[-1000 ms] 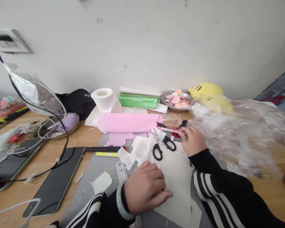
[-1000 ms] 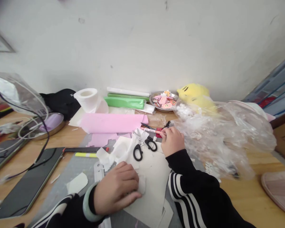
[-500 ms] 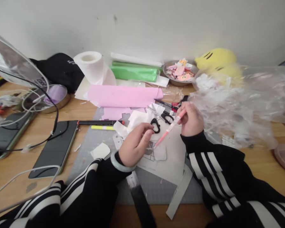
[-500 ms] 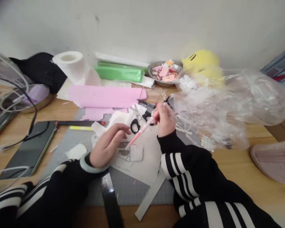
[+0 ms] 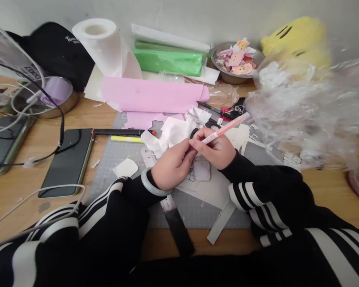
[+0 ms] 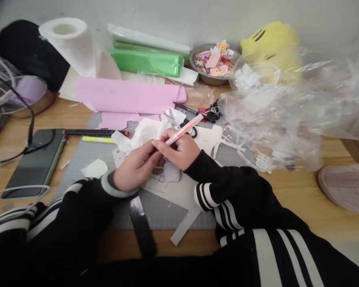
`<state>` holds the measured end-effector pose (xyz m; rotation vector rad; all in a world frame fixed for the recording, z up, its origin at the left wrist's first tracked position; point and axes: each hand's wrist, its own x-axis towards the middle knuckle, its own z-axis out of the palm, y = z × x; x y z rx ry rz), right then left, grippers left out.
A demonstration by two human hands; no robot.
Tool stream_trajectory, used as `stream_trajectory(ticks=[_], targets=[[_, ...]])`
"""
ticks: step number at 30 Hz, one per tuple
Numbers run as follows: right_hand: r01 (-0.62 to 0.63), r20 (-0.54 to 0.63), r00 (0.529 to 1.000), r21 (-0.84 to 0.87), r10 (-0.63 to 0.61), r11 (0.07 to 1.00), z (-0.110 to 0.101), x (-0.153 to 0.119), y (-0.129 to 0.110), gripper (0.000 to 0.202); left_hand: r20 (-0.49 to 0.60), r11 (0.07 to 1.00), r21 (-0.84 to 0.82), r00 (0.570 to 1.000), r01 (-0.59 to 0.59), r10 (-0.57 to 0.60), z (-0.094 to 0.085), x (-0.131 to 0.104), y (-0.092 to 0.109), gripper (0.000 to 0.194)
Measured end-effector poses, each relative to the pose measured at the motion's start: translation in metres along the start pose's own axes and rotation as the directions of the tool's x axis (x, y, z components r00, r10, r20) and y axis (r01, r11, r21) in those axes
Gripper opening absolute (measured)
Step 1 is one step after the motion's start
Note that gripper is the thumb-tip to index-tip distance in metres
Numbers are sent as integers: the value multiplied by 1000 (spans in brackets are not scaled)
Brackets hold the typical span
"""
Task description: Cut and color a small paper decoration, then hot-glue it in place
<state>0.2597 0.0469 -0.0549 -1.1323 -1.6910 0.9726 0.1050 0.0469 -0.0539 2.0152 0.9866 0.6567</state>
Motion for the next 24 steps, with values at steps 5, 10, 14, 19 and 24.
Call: stream_trajectory(ticks=[5, 10, 14, 19, 24], targets=[[-54, -39, 997, 166, 61, 985, 5, -1, -2, 29, 2, 1000, 11, 1000, -17, 17, 1, -2, 1, 16], [-71, -222, 964, 309, 145, 948, 3, -1, -2, 34, 23, 996, 38, 996, 82, -83, -3, -3, 6, 27], [-41, -445, 874, 332, 195, 942, -3, -3, -5, 36, 89, 920, 385, 990, 69, -111, -3, -5, 9, 49], [-126, -358, 906, 281, 226, 951, 4, -14, -16, 32, 257, 777, 623, 962, -90, -95, 1, -9, 8, 48], [-127, -254, 948, 245, 190, 961, 10, -29, -16, 32, 327, 835, 529, 944, -151, -36, -3, -16, 5, 42]])
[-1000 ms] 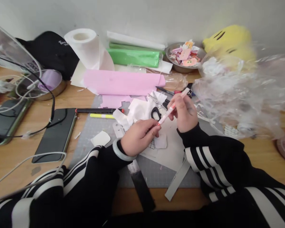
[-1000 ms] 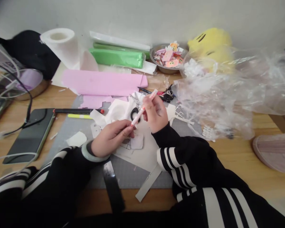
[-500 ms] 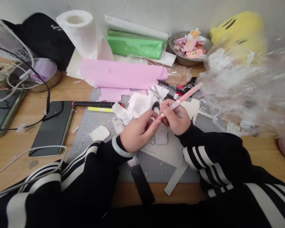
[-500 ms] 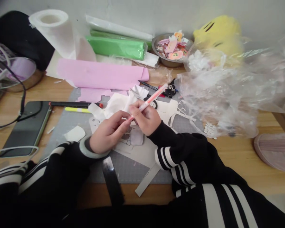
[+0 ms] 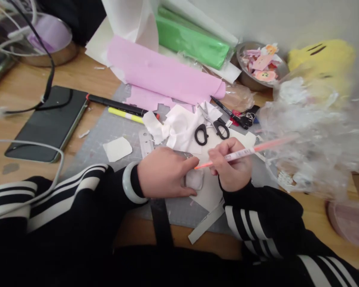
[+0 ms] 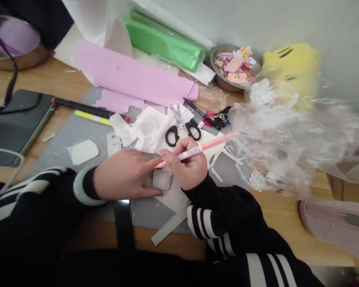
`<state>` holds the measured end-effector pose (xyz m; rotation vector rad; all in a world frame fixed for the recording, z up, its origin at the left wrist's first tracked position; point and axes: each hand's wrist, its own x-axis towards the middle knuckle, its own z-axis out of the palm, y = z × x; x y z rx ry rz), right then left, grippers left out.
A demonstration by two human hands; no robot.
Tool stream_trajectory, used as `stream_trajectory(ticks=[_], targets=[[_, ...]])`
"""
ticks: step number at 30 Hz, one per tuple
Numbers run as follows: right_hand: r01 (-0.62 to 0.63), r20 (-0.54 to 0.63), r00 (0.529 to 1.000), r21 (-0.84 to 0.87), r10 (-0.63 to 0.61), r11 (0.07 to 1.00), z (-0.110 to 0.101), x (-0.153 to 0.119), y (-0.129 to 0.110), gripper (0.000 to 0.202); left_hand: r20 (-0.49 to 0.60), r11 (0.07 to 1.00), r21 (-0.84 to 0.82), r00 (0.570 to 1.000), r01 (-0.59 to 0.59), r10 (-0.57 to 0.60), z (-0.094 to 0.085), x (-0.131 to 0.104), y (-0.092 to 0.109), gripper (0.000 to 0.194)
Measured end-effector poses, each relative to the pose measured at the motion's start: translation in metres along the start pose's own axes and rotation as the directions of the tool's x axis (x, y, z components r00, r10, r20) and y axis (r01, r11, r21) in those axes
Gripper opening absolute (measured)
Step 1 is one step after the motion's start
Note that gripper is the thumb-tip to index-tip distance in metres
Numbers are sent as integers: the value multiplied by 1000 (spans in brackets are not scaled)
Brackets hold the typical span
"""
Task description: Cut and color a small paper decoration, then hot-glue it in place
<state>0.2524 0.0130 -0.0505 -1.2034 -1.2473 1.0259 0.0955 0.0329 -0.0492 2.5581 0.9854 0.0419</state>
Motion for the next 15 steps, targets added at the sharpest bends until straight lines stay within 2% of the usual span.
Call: stream_trajectory(ticks=[4, 7, 10, 15], targets=[[77, 27, 997, -6, -76, 997, -5, -10, 2, 27, -12, 996, -91, 1000, -6, 5, 0, -3, -3, 45], [25, 128, 992, -112, -11, 993, -8, -17, -1, 19, -2, 998, -68, 1000, -18, 18, 0, -2, -2, 45], [32, 227, 974, -216, 18, 976, -14, -23, -4, 11, 20, 999, -22, 999, -32, 32, -1, -2, 0, 41], [94, 280, 960, -393, 22, 915, -24, -29, -5, 10, 11, 998, 10, 998, -67, 66, 1, -5, -2, 41]])
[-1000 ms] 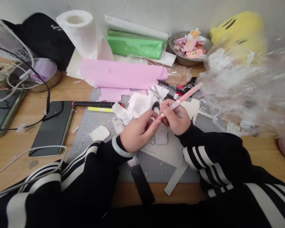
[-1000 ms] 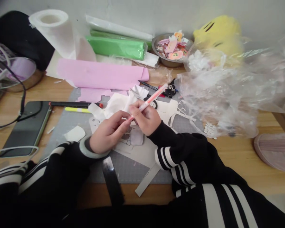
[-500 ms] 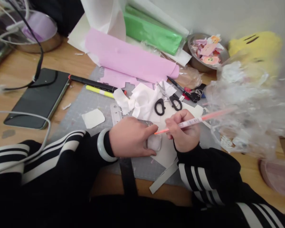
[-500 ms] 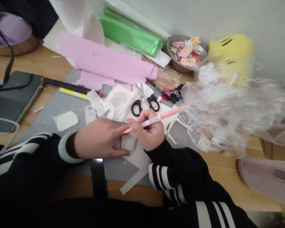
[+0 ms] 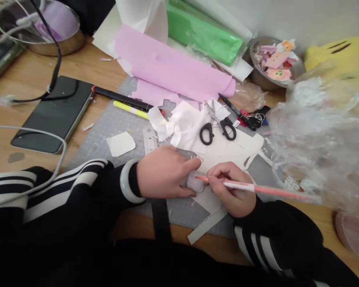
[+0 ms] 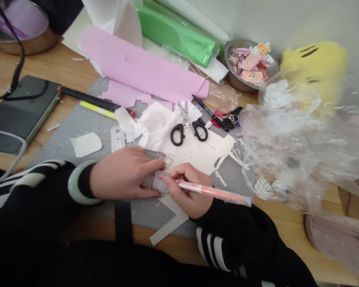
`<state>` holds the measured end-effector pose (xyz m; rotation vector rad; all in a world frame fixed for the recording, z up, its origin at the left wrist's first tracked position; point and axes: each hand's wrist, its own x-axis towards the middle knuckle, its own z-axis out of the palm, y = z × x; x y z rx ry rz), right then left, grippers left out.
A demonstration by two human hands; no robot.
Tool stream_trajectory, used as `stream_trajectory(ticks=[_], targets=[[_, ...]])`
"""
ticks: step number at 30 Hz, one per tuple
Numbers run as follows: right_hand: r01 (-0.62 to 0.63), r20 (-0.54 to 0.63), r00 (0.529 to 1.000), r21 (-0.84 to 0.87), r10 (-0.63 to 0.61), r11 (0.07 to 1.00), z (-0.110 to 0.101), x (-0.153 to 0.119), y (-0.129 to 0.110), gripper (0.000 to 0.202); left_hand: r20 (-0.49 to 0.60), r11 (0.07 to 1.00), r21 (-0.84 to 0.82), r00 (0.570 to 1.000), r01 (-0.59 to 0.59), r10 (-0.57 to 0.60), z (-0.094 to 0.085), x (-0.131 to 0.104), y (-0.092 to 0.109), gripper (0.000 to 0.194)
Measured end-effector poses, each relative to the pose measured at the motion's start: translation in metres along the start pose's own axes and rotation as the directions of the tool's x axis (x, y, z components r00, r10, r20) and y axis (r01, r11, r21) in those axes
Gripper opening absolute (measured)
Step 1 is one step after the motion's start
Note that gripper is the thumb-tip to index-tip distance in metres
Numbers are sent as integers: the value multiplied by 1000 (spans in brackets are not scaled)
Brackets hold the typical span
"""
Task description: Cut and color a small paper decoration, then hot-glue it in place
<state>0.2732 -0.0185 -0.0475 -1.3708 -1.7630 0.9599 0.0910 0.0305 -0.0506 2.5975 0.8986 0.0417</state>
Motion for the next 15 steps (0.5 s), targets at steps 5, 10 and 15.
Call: stream_trajectory(ticks=[5, 10, 15], targets=[[47, 11, 999, -47, -47, 998, 3, 0, -1, 9, -29, 999, 9, 999, -37, 37, 5, -6, -4, 38], [120, 81, 990, -87, -113, 989, 6, 2, 0, 10, -37, 999, -1, 999, -32, 32, 3, -9, -4, 37], [90, 118, 990, -153, -72, 984, 4, 2, 0, 6, -39, 999, 10, 999, -32, 33, 0, -9, -3, 35]])
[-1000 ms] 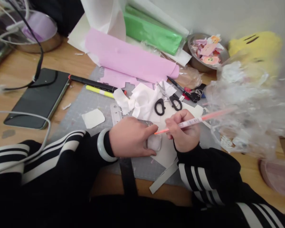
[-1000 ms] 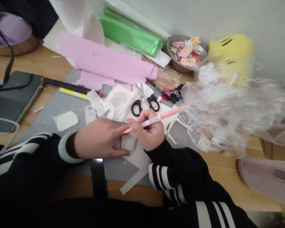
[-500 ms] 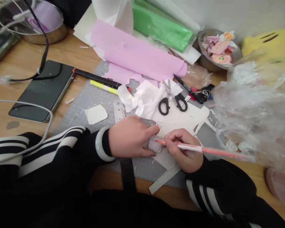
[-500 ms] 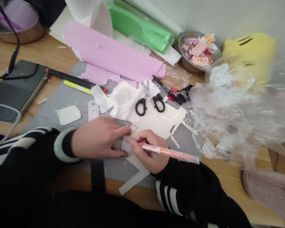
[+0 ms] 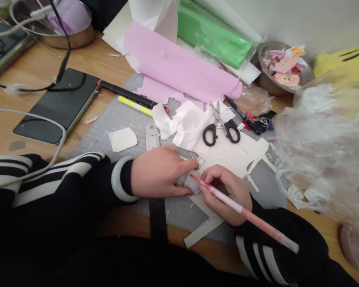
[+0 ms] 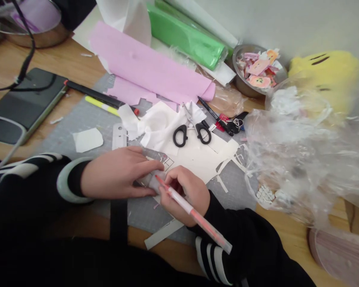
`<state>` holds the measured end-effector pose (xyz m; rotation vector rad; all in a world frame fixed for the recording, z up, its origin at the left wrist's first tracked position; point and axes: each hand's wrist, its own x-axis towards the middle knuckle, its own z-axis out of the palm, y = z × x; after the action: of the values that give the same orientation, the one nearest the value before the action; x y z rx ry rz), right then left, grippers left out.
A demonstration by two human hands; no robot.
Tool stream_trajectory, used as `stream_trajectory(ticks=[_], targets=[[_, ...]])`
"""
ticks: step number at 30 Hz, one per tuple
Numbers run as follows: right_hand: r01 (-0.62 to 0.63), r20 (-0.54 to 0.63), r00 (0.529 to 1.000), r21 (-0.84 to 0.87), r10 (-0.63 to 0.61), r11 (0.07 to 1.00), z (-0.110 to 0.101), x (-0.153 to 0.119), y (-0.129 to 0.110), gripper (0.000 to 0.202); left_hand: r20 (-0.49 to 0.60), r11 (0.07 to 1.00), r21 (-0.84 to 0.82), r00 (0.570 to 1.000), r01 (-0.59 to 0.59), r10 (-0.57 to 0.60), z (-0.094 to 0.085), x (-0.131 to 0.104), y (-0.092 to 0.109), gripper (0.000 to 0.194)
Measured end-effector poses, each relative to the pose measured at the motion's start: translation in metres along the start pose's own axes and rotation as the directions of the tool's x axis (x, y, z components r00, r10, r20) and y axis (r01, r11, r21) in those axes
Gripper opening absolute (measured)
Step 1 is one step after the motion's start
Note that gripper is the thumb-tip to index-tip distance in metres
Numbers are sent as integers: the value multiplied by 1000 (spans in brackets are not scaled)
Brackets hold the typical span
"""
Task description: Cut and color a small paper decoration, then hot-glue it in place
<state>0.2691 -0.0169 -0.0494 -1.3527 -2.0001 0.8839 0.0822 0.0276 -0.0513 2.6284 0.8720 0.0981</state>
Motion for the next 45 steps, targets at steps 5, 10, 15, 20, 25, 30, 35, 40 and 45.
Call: stream_trajectory(ticks=[5, 10, 15, 20, 25, 30, 35, 40, 45], targets=[[-5, 40, 999, -9, 5, 1000, -1, 1, -1, 5, -28, 1000, 8, 1000, -6, 6, 1, 0, 0, 35], [-31, 50, 998, 27, 29, 999, -2, 2, 0, 4, -17, 1000, 5, 1000, -5, 5, 1, 0, -1, 35], [-45, 62, 997, 15, 44, 999, -2, 2, -1, 3, 0, 1000, -28, 1000, -5, 5, 1, 0, -1, 35], [-81, 83, 993, 32, 78, 996, -3, 3, -1, 1, -21, 999, -35, 1000, -16, 15, 0, 0, -1, 33], [-77, 110, 991, 17, 74, 997, -3, 4, -1, 2, -33, 999, -33, 999, -26, 24, 1, 0, -2, 34], [-77, 99, 992, 26, 75, 997, -3, 4, 0, 2, -29, 999, -36, 999, -18, 16, 2, 0, -2, 33], [32, 149, 988, -10, -30, 999, -2, 4, 0, 3, -18, 999, -47, 1000, -14, 13, 1, 0, -2, 32], [-98, 63, 993, 12, 97, 995, -3, 4, 0, 3, -19, 999, -37, 1000, -15, 14, 1, 0, -2, 31], [32, 204, 979, -2, -31, 999, -5, 5, -1, 3, -23, 999, -40, 1000, -21, 20, 1, -1, -2, 31]])
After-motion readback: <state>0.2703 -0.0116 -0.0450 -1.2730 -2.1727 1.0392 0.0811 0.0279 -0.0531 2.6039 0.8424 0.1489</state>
